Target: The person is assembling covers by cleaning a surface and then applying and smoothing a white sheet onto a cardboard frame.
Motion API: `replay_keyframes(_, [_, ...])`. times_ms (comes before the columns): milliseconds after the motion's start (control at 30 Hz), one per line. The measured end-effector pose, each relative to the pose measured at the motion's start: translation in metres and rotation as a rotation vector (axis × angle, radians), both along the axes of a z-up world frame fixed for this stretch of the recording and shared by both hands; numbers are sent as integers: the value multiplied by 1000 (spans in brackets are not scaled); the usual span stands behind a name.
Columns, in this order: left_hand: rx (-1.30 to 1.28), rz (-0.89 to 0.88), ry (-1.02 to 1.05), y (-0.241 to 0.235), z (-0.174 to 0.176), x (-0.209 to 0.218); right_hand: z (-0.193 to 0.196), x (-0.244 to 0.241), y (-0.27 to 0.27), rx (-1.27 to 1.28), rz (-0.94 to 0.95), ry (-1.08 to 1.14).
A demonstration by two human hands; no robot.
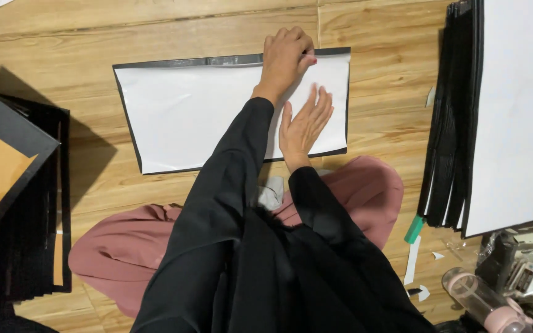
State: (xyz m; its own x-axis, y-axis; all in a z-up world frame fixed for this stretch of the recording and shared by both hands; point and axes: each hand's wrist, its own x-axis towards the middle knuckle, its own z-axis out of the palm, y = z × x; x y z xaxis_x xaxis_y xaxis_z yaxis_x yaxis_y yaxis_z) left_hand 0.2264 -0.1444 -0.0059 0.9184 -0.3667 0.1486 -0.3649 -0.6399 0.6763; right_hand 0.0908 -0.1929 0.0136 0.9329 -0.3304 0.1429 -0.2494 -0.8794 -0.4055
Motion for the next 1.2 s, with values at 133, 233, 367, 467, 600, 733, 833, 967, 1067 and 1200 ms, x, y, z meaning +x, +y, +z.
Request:
replay_keyframes(133, [-58, 34, 41, 0, 9, -1, -7, 1, 1, -120, -46, 178])
replay_keyframes(233, [-67, 32, 67, -1, 7, 4, -9, 5, -3, -140, -41, 196])
replay_keyframes(367, [11, 71, 108, -2, 6, 7, -11, 20, -27, -256, -5, 82])
replay_keyframes(467, [40, 61, 125, -2, 9, 9, -13, 24, -38, -269, 26, 29])
replay_keyframes(600, [100, 3, 279, -6, 15, 30, -7, 28, -38, -247, 32, 134])
replay_keyframes(733, [84, -48, 549, -7, 34, 42, -11, 27, -39, -249, 19, 166])
replay_keyframes(833, [-284, 287, 404, 14, 49, 28, -11, 26, -38, -238, 11, 182])
replay_keyframes(967, [59, 165, -392, 60, 38, -48, -14, 28, -42, -227, 42, 197])
replay_keyframes(1067, [292, 15, -297, 93, 3, -85, -17, 26, -44, -244, 78, 189])
replay_keyframes(1200, [491, -28, -56, 114, 26, -92, -14, 26, -41, -242, 9, 172])
